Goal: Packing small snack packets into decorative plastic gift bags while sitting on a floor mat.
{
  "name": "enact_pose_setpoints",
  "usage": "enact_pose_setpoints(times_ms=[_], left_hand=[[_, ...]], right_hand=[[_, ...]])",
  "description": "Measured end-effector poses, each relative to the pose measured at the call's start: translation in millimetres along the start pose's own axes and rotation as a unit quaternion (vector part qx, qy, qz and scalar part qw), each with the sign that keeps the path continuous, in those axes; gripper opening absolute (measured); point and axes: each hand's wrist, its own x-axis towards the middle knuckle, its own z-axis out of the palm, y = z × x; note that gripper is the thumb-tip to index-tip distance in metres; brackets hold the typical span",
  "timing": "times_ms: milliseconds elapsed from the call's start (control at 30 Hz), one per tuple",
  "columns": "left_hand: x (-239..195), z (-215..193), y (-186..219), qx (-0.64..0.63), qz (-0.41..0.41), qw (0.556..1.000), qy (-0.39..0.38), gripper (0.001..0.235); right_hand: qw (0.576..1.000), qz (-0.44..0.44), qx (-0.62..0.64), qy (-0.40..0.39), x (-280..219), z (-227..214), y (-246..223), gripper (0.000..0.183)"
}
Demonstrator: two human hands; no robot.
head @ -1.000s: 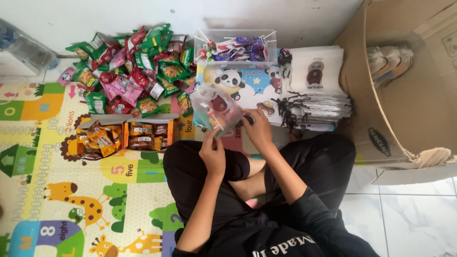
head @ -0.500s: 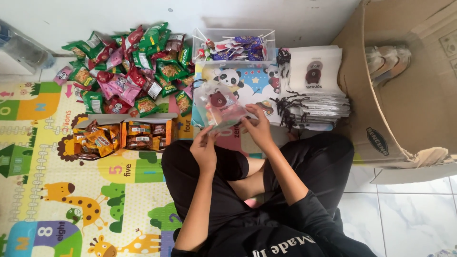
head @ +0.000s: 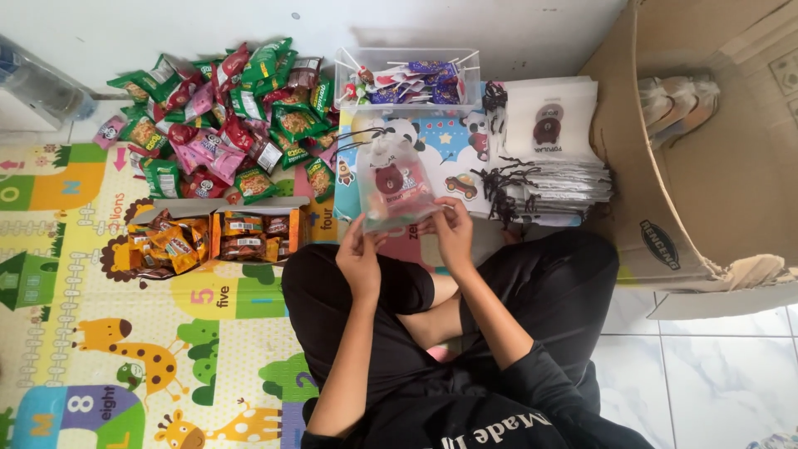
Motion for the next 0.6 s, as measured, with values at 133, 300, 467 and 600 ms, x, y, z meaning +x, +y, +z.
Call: enact_pose_setpoints(times_ms=[133,300,467,600], left_hand=[[0.1,1.4,-12.8,0.014,0.008,0.999,0.033,0.031],[1.0,10.8,-11.3,0.028,0.055,0.995,0.078,0.028],[-1.0,20.5,-4.0,0.027,0.05,0.995,0.076,0.026],[-3.8,29.7,-8.2,0.015,0.044,0.994,0.103,0.023]], right_hand=[[0.999,-0.032,-0.021,0.01,-12.6,2.1,4.3,0.028],[0.991,-0.084,-0.037,0.095,-18.5,3.1,3.4,0.014],[0.991,-0.096,-0.017,0.094,-13.3,-3.5,0.5,0.009],[0.973,-0.166,-0.082,0.137,-18.7,-9.8,16.8,0.007]])
